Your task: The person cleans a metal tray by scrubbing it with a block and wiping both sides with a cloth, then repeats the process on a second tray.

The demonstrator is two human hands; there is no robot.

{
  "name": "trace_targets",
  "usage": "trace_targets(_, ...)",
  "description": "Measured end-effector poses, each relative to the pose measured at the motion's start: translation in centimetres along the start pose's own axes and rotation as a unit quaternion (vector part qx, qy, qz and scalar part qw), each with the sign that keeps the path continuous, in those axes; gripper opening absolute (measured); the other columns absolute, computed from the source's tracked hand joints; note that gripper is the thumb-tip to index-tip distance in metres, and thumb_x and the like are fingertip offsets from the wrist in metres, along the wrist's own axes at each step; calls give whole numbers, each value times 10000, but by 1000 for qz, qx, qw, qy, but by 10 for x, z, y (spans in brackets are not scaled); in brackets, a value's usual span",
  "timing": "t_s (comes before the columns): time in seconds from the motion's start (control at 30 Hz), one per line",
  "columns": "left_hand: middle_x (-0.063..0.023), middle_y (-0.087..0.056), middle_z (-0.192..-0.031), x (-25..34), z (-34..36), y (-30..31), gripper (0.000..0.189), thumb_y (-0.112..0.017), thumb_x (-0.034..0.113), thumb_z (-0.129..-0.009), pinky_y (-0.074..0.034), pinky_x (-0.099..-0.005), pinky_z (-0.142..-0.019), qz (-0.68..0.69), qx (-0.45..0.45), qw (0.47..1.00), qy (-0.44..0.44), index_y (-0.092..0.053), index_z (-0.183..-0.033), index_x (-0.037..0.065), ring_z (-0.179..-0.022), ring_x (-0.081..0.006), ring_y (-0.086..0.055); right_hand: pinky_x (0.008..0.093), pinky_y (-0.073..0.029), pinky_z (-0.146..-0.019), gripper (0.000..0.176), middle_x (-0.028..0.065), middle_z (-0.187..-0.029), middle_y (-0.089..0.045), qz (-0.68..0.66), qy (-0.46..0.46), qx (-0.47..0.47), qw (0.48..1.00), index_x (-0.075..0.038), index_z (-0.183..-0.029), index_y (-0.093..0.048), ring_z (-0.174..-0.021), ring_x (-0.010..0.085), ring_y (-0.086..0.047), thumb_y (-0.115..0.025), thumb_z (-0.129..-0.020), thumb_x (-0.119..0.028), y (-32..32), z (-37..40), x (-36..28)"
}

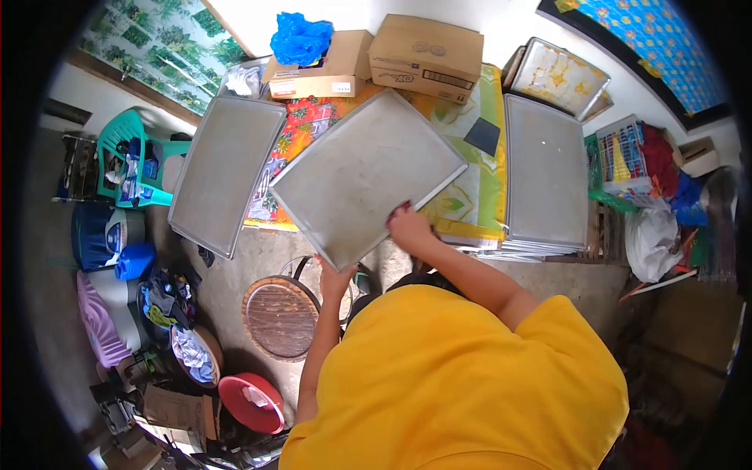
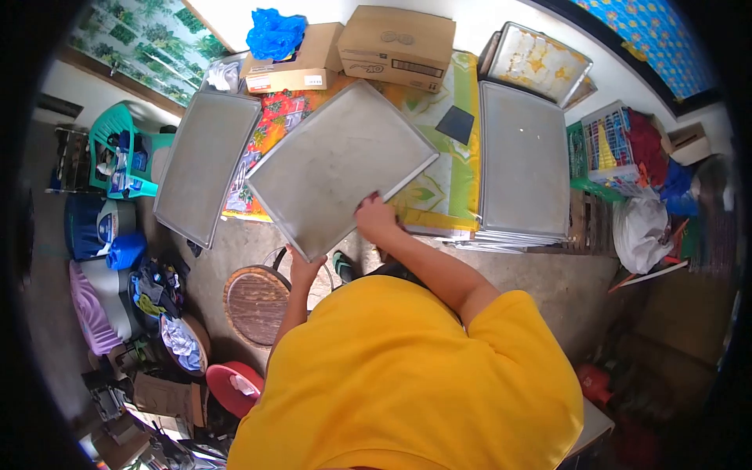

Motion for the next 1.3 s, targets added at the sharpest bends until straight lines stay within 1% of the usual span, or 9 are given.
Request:
trace_targets(0.17, -192, -274, -1480, 72, 36, 27, 1112, -771, 343, -672, -267, -680, -1010, -247, 119, 955, -110, -83, -1528, 167, -1350, -378, -303, 380, -497, -883, 307, 123, -1112, -663, -287, 0, 32, 957, -125, -1064, -709, -1039, 286, -629, -525, -828, -193, 14, 5, 27)
trace_targets(0.27, -134, -334, -1444, 92, 37, -2, 1019, -794, 329, -681, -353, -597, -953, -343, 144, 873, -314, -206, -1509, 241, -1277, -367, -383, 374, -477, -898, 316, 148, -1108, -660, -398, -76, 78, 911, -94, -1079, -699, -1040, 309, -621, -557, -816, -198, 35, 8, 85)
trace_targets(0.3, -99, -398, -1422, 97, 31, -8, 869, -700, 195, -732, -322, -627, -988, -318, 125, 882, -325, -276, -1488, 264, -1254, -402, -417, 365, -470, -906, 341, 162, -1109, -658, -428, -79, 99, 895, -61, -1106, -676, -1034, 308, -621, -575, -809, -194, 45, 14, 101)
trace_targets(0.57, -103, -527, -1261, 138, 48, 12, 712, -607, 89, -755, -457, -478, -820, -379, 92, 837, -383, -412, -1418, 262, -1075, -375, -563, 283, -487, -786, 327, 73, -1010, -647, -719, -147, 336, 591, 12, -1187, -595, -858, 164, -608, -546, -880, -87, 90, 60, 199)
trace_targets(0.77, -82, -660, -1094, 227, 97, 134, 498, -572, 85, -746, -520, -410, -742, -202, 98, 899, -377, -632, -1216, 238, -868, -313, -656, 266, -491, -702, 287, 45, -986, -641, -701, -131, 448, 539, -5, -1181, -601, -779, 121, -590, -516, -916, -74, 128, 85, 229)
trace_targets(1.0, -158, -680, -994, 248, 37, 247, 486, -516, 130, -782, -504, -429, -815, -60, -5, 956, -287, -604, -1252, 213, -914, -330, -655, 265, -457, -807, 263, 36, -1010, -638, -696, -94, 427, 570, 4, -1151, -600, -871, 124, -571, -567, -907, -87, 146, 40, 172)
trace_targets(1.1, -176, -681, -1006, 266, 35, 279, 404, -494, 274, -873, -492, -444, -858, -162, 191, 917, -309, -599, -1257, 213, -962, -356, -646, 294, -434, -874, 264, 68, -1077, -614, -649, -37, 426, 628, 11, -1156, -589, -960, 170, -557, -564, -918, -101, 141, -3, 130)
trace_targets(1.23, -187, -681, -1017, 296, 25, 282, 520, -349, 532, -946, -470, -478, -896, -140, 251, 919, -270, -613, -1231, 186, -999, -400, -626, 348, -426, -905, 254, 124, -1036, -585, -564, 60, 412, 714, -40, -1181, -589, -1025, 265, -558, -525, -942, -98, 182, -22, -1)
trace_targets(1.3, -205, -679, -1007, 299, 7, 282, 627, -271, 617, -950, -460, -498, -901, -157, 235, 936, -209, -624, -1208, 167, -1005, -417, -618, 420, -390, -976, 389, 158, -1215, -504, -446, 113, 495, 737, -85, -1290, -543, -1137, 342, -479, -554, -902, -102, 179, -38, -69)
Point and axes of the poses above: each hand's wrist, its own z-axis away from the middle knuckle, its own y-axis out of the back of the hand, x = y × z, the point moved 7 cm from there along -z, towards the middle knuckle
